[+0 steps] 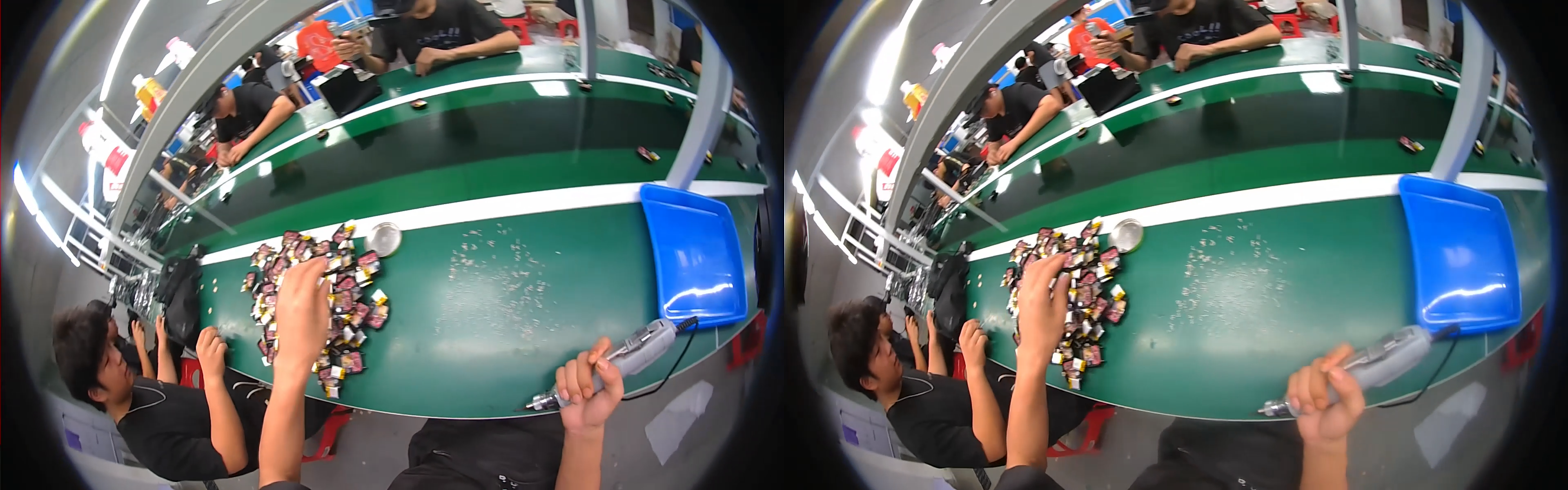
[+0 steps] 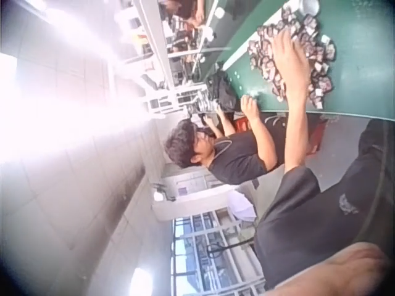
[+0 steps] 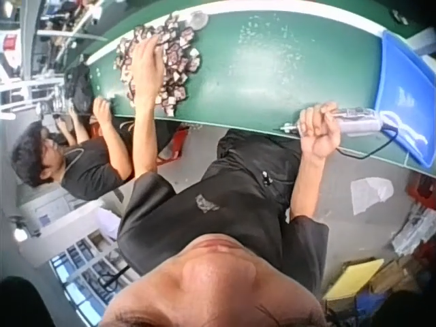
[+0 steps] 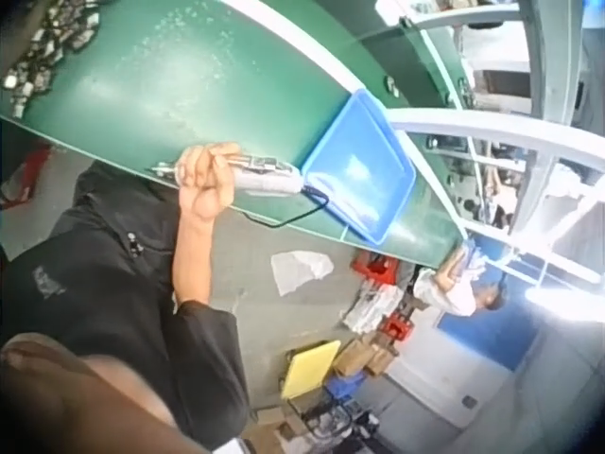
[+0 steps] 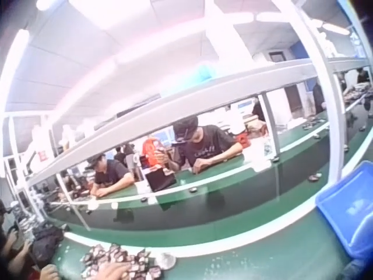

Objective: The worker is using an electric screwdriver to fasten screws into small electronic components at an assembly line workbench.

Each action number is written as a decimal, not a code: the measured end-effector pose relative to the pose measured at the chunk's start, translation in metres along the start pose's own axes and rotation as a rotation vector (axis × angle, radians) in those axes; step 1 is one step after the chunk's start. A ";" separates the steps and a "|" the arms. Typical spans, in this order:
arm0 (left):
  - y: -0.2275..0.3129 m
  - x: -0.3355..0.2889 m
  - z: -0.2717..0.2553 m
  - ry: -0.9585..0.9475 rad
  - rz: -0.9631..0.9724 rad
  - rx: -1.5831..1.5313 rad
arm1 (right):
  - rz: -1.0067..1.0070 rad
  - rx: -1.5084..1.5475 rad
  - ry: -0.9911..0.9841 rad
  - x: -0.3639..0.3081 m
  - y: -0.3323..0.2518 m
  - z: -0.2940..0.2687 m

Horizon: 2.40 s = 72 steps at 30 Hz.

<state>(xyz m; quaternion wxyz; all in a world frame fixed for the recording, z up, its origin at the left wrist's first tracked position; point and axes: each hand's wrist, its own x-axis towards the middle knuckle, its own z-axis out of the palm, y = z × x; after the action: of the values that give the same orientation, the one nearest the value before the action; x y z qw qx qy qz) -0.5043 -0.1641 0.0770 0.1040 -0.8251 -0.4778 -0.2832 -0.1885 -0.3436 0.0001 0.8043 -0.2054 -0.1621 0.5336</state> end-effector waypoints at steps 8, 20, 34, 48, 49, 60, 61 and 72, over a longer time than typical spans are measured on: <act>0.077 0.053 0.106 -0.227 0.208 -0.313 | 0.018 0.106 0.000 -0.005 -0.005 -0.009; 0.084 0.067 0.119 -0.266 0.549 -0.025 | 0.049 0.109 -0.069 -0.004 -0.009 -0.014; 0.119 -0.012 0.038 -0.339 0.134 -0.670 | 0.023 0.081 -0.037 -0.006 -0.009 -0.011; 0.176 -0.109 0.033 -0.558 -0.540 -2.006 | -0.203 0.114 -0.074 -0.019 -0.013 0.047; 0.177 -0.110 0.034 -0.558 -0.545 -2.013 | -0.200 0.108 -0.071 -0.020 -0.011 0.047; 0.173 -0.108 0.034 -0.610 -0.453 -1.977 | -0.207 0.079 -0.049 -0.027 -0.009 0.048; 0.174 -0.106 0.034 -0.615 -0.452 -1.980 | -0.210 0.076 -0.047 -0.028 -0.011 0.047; 0.182 -0.097 0.038 -0.465 -0.114 -1.417 | -0.211 0.046 -0.049 -0.025 -0.013 0.038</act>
<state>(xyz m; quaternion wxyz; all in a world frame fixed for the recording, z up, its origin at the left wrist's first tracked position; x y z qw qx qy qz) -0.3732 -0.3134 0.0090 -0.5708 -0.7071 -0.2327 -0.3465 -0.2056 -0.3655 0.0382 0.8562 -0.1558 -0.1901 0.4545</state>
